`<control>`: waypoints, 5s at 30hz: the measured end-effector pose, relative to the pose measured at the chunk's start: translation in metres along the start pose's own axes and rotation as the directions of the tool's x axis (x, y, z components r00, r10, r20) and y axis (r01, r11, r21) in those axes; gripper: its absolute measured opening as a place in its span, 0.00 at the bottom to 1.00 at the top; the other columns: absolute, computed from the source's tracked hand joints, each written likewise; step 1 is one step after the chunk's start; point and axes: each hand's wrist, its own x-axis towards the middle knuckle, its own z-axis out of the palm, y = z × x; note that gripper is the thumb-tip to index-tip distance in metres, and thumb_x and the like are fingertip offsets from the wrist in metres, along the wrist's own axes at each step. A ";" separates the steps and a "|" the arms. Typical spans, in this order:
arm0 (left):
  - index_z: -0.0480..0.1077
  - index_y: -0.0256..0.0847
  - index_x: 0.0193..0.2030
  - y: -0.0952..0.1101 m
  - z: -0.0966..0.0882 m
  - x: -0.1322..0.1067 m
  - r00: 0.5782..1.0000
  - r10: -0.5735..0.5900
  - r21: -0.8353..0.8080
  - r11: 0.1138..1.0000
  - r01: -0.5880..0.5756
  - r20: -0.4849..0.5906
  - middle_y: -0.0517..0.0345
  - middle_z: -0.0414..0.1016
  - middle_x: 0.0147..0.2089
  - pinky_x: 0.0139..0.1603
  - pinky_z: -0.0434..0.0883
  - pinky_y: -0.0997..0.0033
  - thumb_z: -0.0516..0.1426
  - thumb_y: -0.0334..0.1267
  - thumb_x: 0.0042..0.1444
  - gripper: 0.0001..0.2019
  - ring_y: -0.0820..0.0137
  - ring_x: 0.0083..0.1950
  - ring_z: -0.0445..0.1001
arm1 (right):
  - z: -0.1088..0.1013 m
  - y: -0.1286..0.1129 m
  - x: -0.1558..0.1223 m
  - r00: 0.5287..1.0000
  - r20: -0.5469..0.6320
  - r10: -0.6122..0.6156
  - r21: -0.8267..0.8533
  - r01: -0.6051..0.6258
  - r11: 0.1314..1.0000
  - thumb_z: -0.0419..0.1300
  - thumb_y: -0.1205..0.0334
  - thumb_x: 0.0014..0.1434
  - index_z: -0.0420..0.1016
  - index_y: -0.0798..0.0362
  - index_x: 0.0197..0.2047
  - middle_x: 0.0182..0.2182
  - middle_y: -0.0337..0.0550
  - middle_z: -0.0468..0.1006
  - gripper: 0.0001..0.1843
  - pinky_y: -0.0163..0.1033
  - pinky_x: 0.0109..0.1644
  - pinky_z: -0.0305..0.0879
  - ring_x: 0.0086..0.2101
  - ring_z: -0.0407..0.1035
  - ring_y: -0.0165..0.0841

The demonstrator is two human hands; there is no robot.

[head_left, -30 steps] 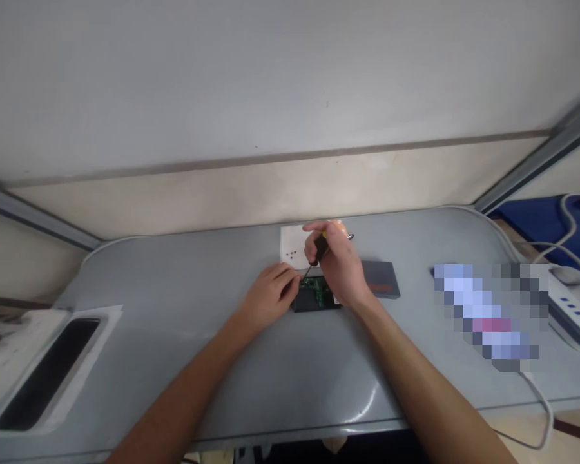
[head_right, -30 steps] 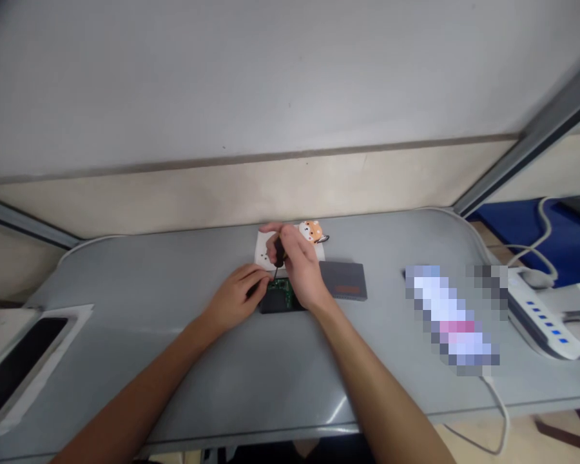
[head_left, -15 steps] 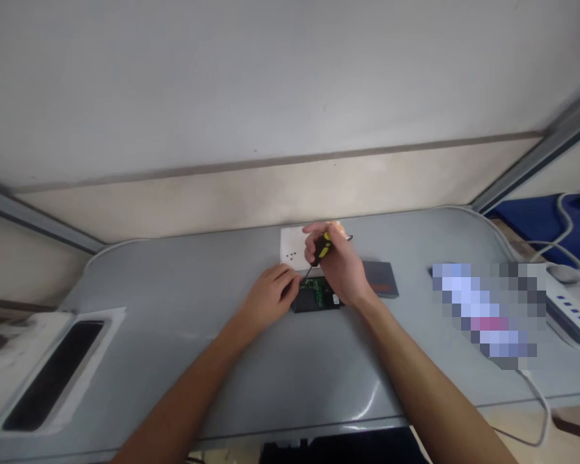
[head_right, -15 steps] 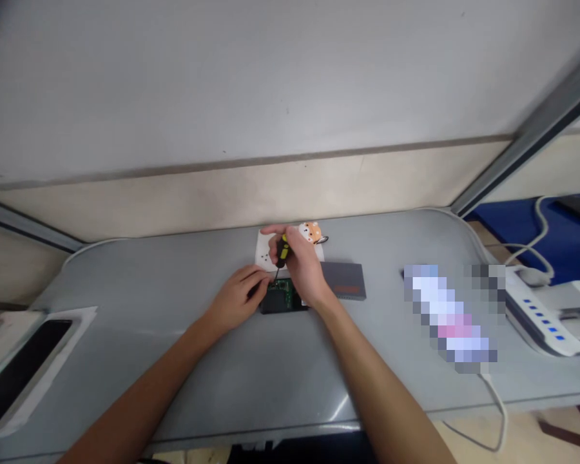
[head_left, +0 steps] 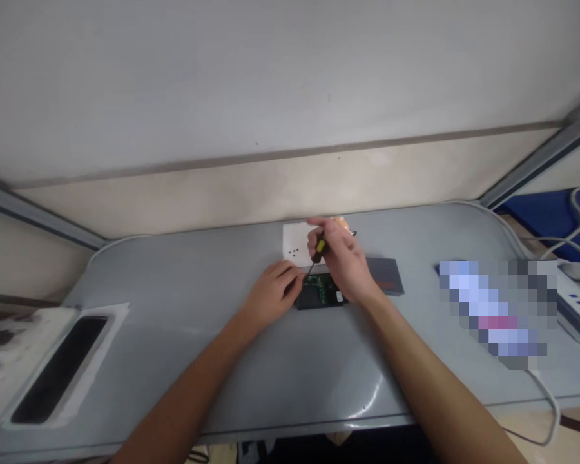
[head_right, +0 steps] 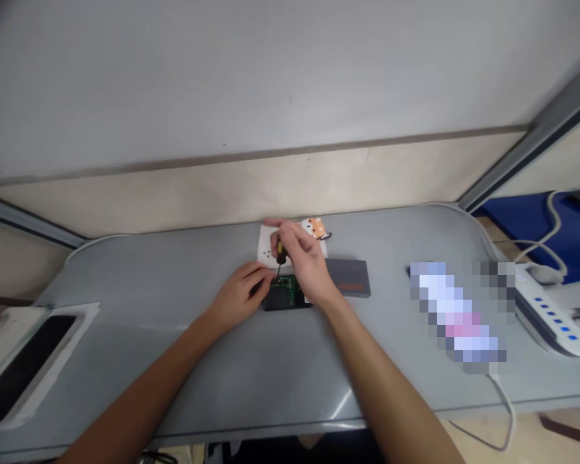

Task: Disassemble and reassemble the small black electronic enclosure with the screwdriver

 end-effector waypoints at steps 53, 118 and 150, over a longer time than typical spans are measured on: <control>0.73 0.40 0.44 -0.002 0.000 0.000 1.000 0.015 0.039 0.999 -0.015 0.004 0.52 0.78 0.44 0.51 0.74 0.59 0.51 0.35 0.73 0.10 0.64 0.46 0.76 | 0.002 0.007 0.002 0.998 -0.065 0.026 0.178 -0.015 0.984 0.70 0.46 0.59 0.62 0.47 0.34 0.24 0.31 0.66 0.22 0.37 0.31 0.58 0.25 0.60 0.28; 0.75 0.42 0.44 -0.003 0.001 0.000 0.999 0.042 0.069 0.997 -0.040 -0.033 0.53 0.79 0.43 0.49 0.75 0.61 0.52 0.33 0.71 0.10 0.65 0.44 0.78 | -0.001 0.017 0.009 0.993 -0.101 -0.061 0.002 0.062 0.998 0.52 0.33 0.68 0.70 0.47 0.44 0.28 0.33 0.64 0.25 0.36 0.29 0.60 0.24 0.61 0.26; 0.75 0.39 0.43 -0.001 -0.002 0.001 0.999 0.044 0.091 0.995 -0.045 0.018 0.52 0.80 0.44 0.52 0.74 0.60 0.50 0.36 0.73 0.12 0.64 0.45 0.77 | 0.003 0.009 0.006 0.997 -0.071 0.037 0.193 -0.023 0.981 0.64 0.40 0.62 0.71 0.49 0.40 0.31 0.36 0.69 0.20 0.36 0.34 0.62 0.29 0.65 0.27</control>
